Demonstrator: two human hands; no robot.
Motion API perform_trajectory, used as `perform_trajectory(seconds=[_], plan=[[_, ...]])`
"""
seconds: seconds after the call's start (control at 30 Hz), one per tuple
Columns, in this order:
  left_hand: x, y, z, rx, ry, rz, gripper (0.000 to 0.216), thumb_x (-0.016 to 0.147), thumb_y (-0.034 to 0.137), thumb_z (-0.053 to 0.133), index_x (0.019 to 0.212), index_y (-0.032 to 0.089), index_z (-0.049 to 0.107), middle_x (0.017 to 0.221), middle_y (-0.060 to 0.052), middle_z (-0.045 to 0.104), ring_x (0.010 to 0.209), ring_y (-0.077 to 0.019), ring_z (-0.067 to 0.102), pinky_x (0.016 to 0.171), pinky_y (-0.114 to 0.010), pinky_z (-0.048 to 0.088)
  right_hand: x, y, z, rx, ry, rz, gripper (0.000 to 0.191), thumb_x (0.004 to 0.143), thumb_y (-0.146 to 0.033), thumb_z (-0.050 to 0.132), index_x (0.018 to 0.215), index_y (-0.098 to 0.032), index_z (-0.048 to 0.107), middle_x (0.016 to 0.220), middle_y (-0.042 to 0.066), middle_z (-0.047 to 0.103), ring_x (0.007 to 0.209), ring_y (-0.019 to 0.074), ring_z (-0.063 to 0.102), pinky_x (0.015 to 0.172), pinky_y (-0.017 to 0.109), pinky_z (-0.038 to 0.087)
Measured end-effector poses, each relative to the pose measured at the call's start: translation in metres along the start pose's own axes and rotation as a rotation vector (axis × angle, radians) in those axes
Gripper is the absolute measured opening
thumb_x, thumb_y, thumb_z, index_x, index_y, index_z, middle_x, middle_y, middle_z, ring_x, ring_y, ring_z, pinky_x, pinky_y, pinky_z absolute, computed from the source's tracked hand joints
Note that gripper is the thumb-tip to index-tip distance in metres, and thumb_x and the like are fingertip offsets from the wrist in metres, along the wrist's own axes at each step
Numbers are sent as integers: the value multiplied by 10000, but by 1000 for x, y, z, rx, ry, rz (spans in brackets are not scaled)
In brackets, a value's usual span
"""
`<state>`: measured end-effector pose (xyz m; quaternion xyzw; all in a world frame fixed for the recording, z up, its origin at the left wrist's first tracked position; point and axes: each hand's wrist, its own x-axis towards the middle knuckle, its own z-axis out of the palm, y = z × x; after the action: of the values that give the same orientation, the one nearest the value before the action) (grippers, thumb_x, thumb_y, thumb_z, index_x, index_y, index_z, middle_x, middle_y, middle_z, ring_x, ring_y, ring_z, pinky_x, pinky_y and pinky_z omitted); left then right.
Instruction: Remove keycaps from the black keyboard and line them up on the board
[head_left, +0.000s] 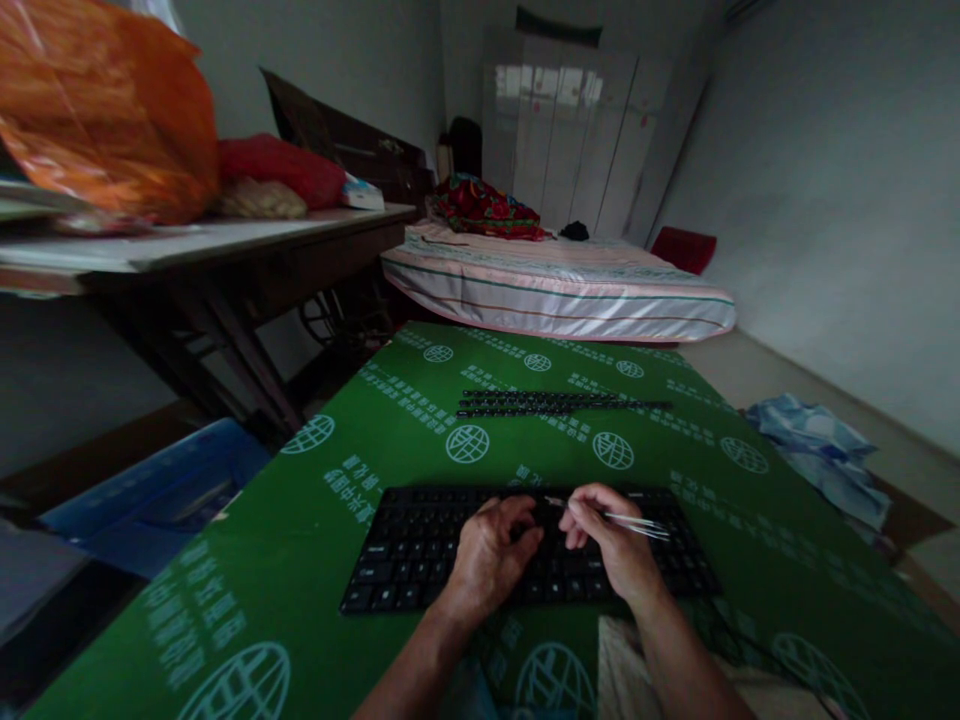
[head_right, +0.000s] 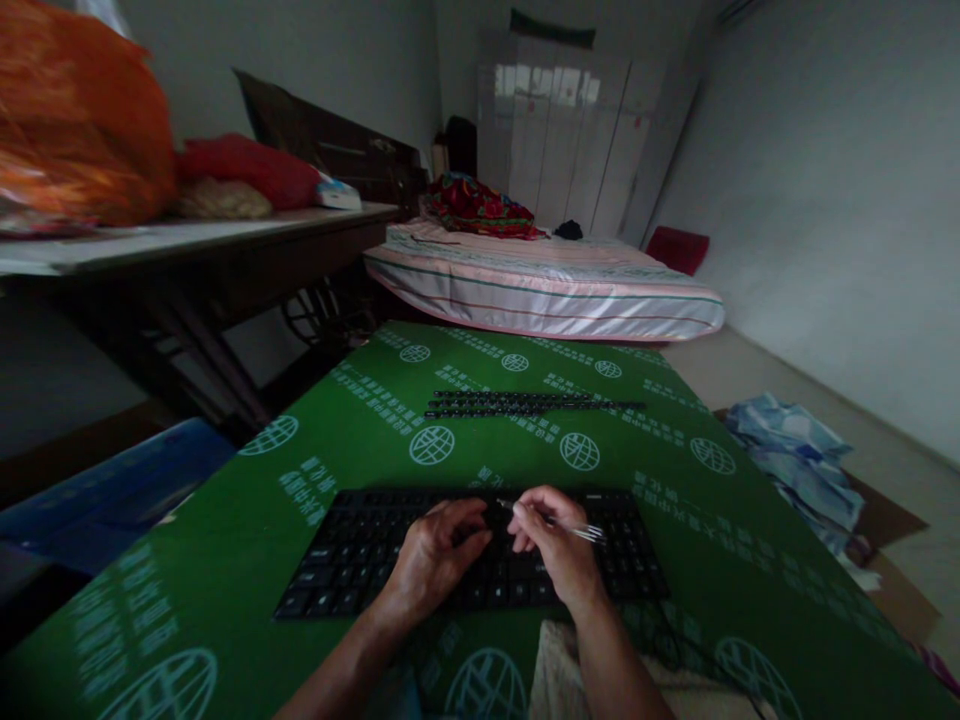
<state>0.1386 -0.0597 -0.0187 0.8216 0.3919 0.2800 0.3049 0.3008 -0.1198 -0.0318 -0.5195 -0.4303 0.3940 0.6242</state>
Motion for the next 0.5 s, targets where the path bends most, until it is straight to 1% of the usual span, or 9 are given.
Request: perform_trajectory(seconds=[0.23,0.5], plan=[[0,-3,1,-6,-8,-13,289,715,192,615,1003,176,628,812,-15,705,805,-192,622,736,-290,482,0,-1,0,1,-4,-6,206,782,-372,615,780,-167,587,626,9,636,481,91,555,463,204,419],[0,2,0,2,-1,-2,283,695,172,622,978,182,636,793,-14,704,782,-185,628,718,-281,490,0,0,0,0,2,-3,207,779,-372,617,792,-168,586,632,12,640,480,91,554,461,204,417]])
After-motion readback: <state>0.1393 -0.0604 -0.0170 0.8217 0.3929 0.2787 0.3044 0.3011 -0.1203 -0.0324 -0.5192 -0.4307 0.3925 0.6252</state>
